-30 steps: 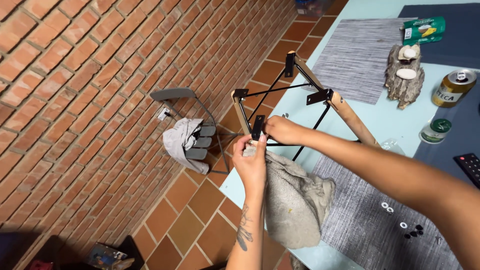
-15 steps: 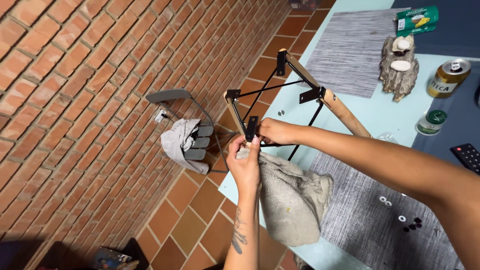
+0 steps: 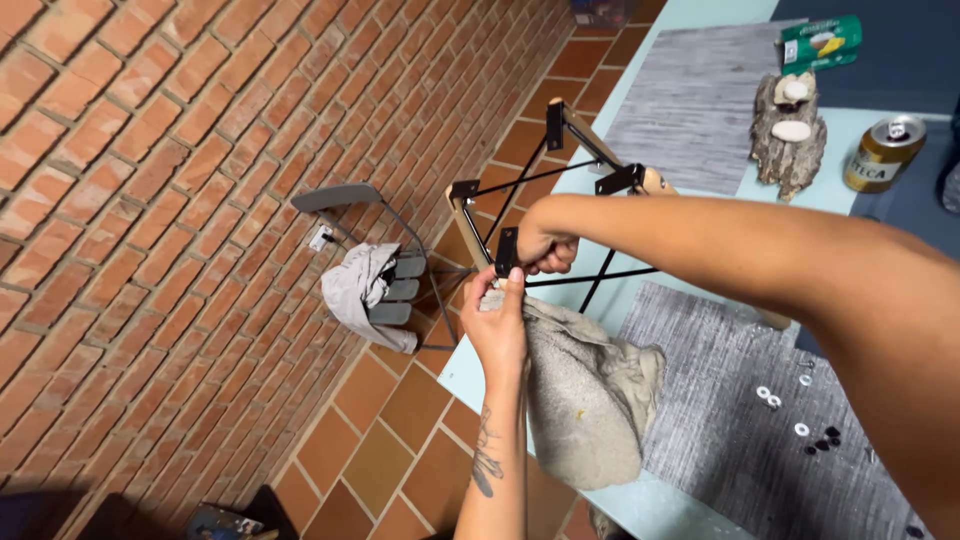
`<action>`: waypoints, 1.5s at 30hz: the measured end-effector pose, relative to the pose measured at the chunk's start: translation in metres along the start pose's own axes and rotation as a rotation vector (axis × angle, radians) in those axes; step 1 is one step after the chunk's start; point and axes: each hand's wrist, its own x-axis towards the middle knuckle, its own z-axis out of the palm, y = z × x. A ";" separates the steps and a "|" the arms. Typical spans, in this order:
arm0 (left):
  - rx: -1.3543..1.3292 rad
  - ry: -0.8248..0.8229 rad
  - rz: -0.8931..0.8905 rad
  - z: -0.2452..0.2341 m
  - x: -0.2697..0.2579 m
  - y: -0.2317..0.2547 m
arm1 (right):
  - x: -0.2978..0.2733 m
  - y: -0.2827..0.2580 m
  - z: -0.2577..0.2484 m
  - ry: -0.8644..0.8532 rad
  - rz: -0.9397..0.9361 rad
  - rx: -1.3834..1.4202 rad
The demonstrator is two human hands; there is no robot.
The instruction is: The person assembles a small wooden and metal frame by inserting and tightening screws into the joints using a screwdriver. The person holds the frame with a cloth while working on the connections.
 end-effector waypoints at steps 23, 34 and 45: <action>-0.009 0.015 -0.016 -0.001 -0.001 -0.002 | 0.039 0.058 0.041 0.493 -1.017 0.264; -0.033 0.007 -0.011 0.003 -0.003 -0.004 | -0.048 0.017 0.041 0.353 -0.446 0.130; -0.044 0.015 -0.048 0.003 0.001 -0.013 | -0.003 0.035 0.023 0.442 -0.624 0.030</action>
